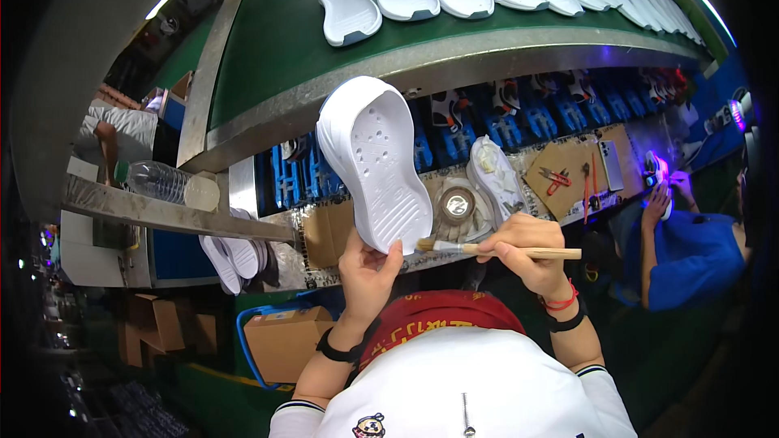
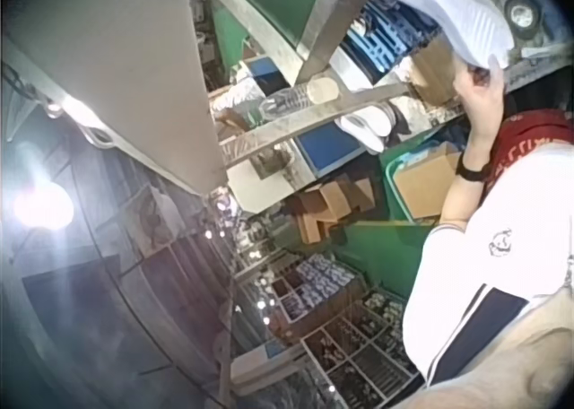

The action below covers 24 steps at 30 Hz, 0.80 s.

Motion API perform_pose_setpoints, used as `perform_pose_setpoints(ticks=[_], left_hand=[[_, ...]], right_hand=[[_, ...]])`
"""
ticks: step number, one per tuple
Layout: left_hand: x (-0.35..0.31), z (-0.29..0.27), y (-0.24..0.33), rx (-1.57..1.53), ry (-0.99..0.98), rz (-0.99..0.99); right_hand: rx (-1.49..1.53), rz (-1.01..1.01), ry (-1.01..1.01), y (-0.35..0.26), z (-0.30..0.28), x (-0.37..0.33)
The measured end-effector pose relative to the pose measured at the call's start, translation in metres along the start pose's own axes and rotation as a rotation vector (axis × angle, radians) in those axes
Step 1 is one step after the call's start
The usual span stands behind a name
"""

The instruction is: Applying adhesive to the bottom of white shoe soles using a brush in a manufacturing line.

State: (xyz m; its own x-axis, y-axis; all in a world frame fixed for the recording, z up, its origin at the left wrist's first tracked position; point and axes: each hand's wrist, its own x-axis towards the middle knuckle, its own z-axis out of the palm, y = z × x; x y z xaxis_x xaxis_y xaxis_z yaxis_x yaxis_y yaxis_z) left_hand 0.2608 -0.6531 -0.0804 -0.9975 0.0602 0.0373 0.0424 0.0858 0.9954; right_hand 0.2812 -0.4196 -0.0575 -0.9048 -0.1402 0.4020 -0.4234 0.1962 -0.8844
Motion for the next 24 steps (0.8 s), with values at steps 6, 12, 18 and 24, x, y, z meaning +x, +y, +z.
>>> perform_pose_setpoints(ticks=[6,12,18,24], left_hand=[[0.0,-0.001,-0.002,-0.033,0.015,-0.002],[0.001,-0.002,-0.001,-0.009,0.015,-0.002],[-0.001,-0.001,-0.002,-0.038,0.021,-0.006],[0.001,-0.002,-0.003,-0.03,0.028,-0.01]], right_hand=[[0.045,-0.019,0.013,0.001,-0.007,0.002],[-0.04,-0.04,-0.025,0.001,-0.008,0.004],[-0.124,-0.067,-0.098,-0.002,-0.006,0.008],[-0.097,-0.066,-0.054,0.001,-0.006,0.009]])
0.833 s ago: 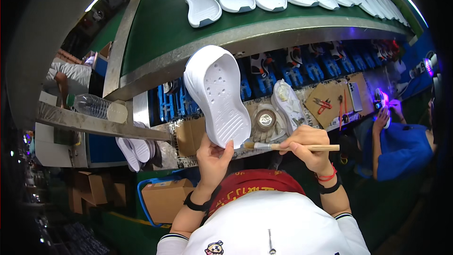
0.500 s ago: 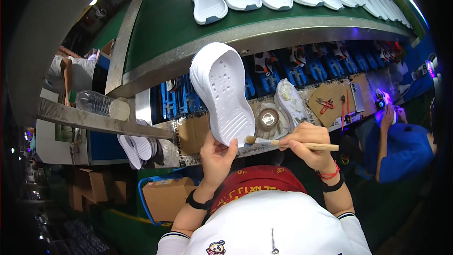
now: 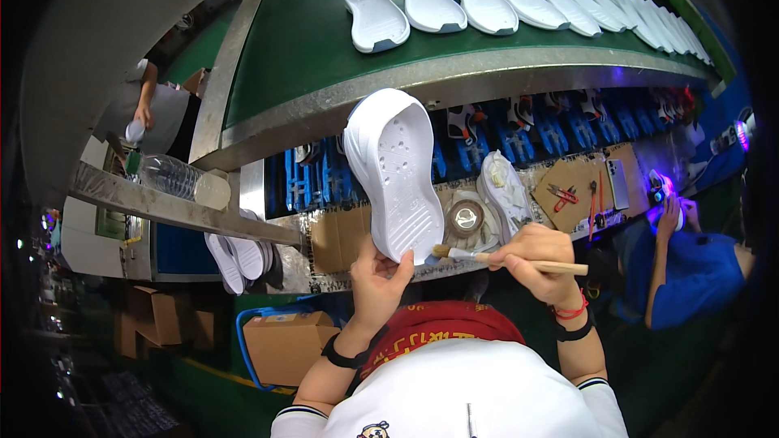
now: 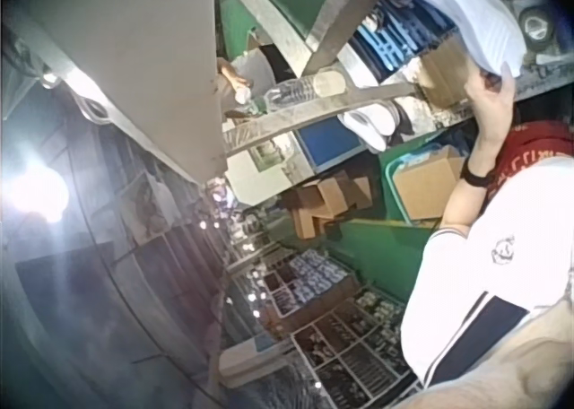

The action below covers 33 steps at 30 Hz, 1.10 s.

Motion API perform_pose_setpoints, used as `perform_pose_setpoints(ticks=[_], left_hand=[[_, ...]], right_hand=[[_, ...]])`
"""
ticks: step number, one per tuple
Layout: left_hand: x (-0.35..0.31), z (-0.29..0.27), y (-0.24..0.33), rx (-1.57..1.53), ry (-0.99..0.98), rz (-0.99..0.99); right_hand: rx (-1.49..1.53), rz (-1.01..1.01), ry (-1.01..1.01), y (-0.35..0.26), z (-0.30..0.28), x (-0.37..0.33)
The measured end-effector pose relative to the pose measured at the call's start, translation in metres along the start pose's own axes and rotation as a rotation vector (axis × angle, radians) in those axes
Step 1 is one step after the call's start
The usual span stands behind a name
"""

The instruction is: Applying adhesive to the bottom of white shoe soles using a brush in a manufacturing line.

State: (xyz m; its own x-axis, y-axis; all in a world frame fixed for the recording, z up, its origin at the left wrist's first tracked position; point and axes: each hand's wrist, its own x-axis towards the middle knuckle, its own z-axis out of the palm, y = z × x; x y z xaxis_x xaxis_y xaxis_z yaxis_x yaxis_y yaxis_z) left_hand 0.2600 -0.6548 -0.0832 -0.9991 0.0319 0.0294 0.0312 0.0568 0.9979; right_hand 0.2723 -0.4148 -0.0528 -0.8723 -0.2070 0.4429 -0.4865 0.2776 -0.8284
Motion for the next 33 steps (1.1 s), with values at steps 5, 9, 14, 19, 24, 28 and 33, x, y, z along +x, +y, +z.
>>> perform_pose_setpoints(ticks=[5,9,14,19,24,28,33], left_hand=[[0.002,-0.003,-0.001,-0.024,-0.022,-0.013],[0.004,-0.002,0.002,0.015,-0.041,-0.02],[0.01,-0.001,-0.004,-0.056,-0.061,-0.027],[0.044,-0.02,0.017,-0.105,-0.094,0.117],[0.143,-0.06,0.079,-0.199,-0.148,-0.088],[0.234,-0.075,0.093,-0.179,-0.11,-0.131],[0.296,-0.072,0.086,-0.228,-0.154,-0.268]], right_hand=[[0.033,0.005,0.017,-0.002,-0.004,0.001],[-0.054,-0.036,-0.027,-0.003,0.002,0.006],[-0.026,0.019,-0.007,0.0,-0.001,0.001],[0.207,0.158,0.349,-0.013,-0.015,-0.014],[0.341,0.306,0.562,-0.003,-0.021,-0.045],[0.324,0.339,0.549,0.001,-0.015,-0.054],[0.397,0.343,0.483,0.005,-0.008,-0.055]])
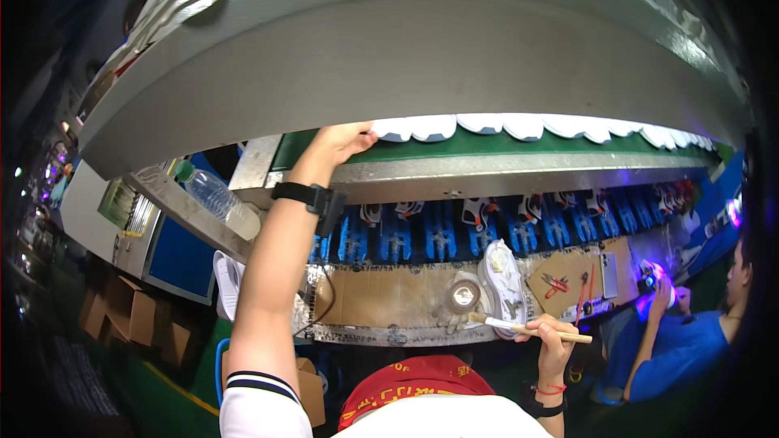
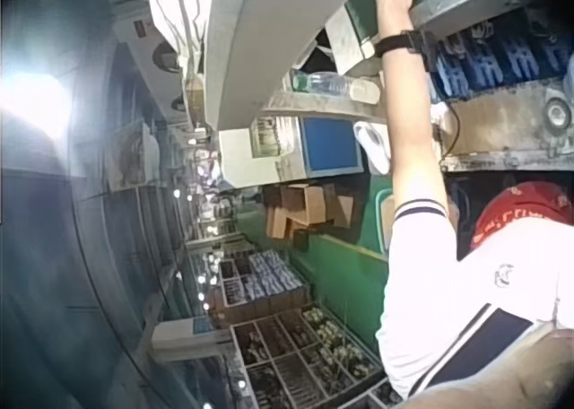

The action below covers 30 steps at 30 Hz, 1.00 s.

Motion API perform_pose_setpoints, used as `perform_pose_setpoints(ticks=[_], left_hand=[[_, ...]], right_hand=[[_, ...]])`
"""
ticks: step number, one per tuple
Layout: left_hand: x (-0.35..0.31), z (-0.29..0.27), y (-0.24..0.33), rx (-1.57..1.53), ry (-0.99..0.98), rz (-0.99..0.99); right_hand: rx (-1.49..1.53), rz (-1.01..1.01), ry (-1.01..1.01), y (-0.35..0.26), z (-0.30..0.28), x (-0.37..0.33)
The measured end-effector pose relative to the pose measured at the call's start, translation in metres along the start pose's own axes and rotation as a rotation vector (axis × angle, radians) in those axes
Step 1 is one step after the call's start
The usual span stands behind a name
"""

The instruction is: Applying adhesive to the bottom of white shoe soles using a brush in a manufacturing line.

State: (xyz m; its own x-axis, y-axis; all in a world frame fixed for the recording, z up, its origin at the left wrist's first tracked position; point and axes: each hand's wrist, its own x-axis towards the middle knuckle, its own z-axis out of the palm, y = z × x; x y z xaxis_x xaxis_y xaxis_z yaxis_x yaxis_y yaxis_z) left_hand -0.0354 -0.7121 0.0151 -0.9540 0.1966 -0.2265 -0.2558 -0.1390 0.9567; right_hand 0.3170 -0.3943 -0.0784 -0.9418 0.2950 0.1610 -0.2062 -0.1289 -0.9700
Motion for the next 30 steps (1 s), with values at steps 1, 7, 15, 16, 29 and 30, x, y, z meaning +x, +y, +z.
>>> perform_pose_setpoints(ticks=[1,7,15,16,29,30], left_hand=[[0.0,0.005,0.001,-0.011,0.018,0.013],[-0.092,0.016,-0.075,0.684,0.415,0.911],[-0.237,-0.199,-0.349,-0.396,1.314,-0.154],[-0.254,-0.231,-0.374,-0.659,1.516,-0.282],[-0.265,-0.335,-0.359,-0.792,1.22,-0.025],[-0.263,-0.339,-0.355,-0.788,1.212,-0.031]], right_hand=[[0.034,0.02,-0.021,-0.002,0.003,0.0],[0.039,0.092,-0.056,0.005,0.018,0.004],[-0.01,0.112,-0.126,0.007,0.036,0.006],[-0.026,0.102,-0.121,0.005,0.038,0.006],[-0.117,0.183,-0.195,0.012,0.069,-0.006],[-0.119,0.184,-0.186,0.013,0.07,-0.006]])
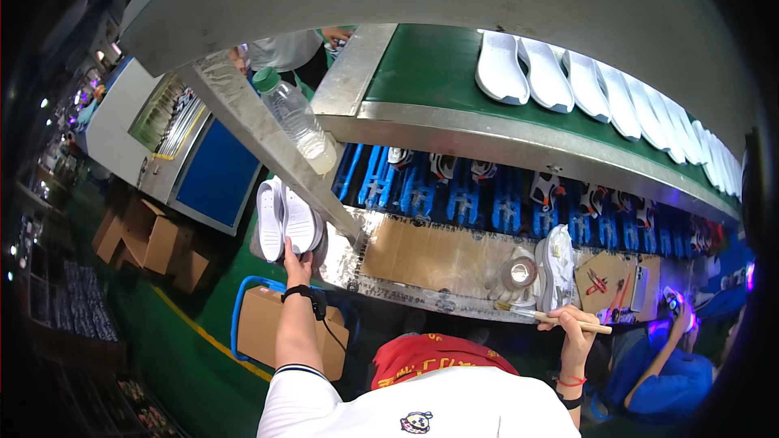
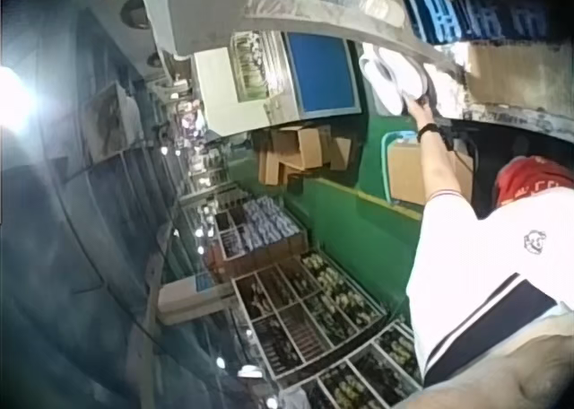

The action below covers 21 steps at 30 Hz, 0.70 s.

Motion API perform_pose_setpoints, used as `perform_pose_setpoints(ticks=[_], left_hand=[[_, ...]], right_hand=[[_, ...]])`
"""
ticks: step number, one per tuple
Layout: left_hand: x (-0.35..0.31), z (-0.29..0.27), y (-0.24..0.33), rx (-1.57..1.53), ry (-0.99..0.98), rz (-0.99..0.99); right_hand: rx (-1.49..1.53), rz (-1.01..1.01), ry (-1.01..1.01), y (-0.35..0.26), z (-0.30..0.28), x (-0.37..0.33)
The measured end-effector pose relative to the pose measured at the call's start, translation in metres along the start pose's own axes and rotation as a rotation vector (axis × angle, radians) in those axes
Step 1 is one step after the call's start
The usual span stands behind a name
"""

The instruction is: Applying adhesive to the bottom of white shoe soles using a brush in a manufacturing line.

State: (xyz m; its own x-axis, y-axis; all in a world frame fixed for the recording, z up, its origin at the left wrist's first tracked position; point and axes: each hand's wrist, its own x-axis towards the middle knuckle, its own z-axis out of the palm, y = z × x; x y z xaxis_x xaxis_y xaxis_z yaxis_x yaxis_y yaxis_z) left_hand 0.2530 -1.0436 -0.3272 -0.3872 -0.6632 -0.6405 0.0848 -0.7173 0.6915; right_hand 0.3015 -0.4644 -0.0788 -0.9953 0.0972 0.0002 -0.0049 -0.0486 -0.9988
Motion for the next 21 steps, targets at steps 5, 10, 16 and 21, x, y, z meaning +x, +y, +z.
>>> perform_pose_setpoints(ticks=[5,10,16,21], left_hand=[[0.007,0.029,0.003,0.318,-0.058,-0.094],[0.002,0.021,-0.007,0.274,-0.189,-0.19],[-0.083,-0.062,-0.037,0.202,-0.369,-0.151],[-0.165,-0.111,-0.06,0.392,-0.506,-0.114]], right_hand=[[-0.055,0.035,-0.055,0.001,0.002,0.003],[0.011,0.035,-0.155,0.005,0.002,0.008],[0.078,0.093,-0.158,0.023,-0.014,0.006],[0.095,0.082,-0.127,0.033,-0.026,0.003]])
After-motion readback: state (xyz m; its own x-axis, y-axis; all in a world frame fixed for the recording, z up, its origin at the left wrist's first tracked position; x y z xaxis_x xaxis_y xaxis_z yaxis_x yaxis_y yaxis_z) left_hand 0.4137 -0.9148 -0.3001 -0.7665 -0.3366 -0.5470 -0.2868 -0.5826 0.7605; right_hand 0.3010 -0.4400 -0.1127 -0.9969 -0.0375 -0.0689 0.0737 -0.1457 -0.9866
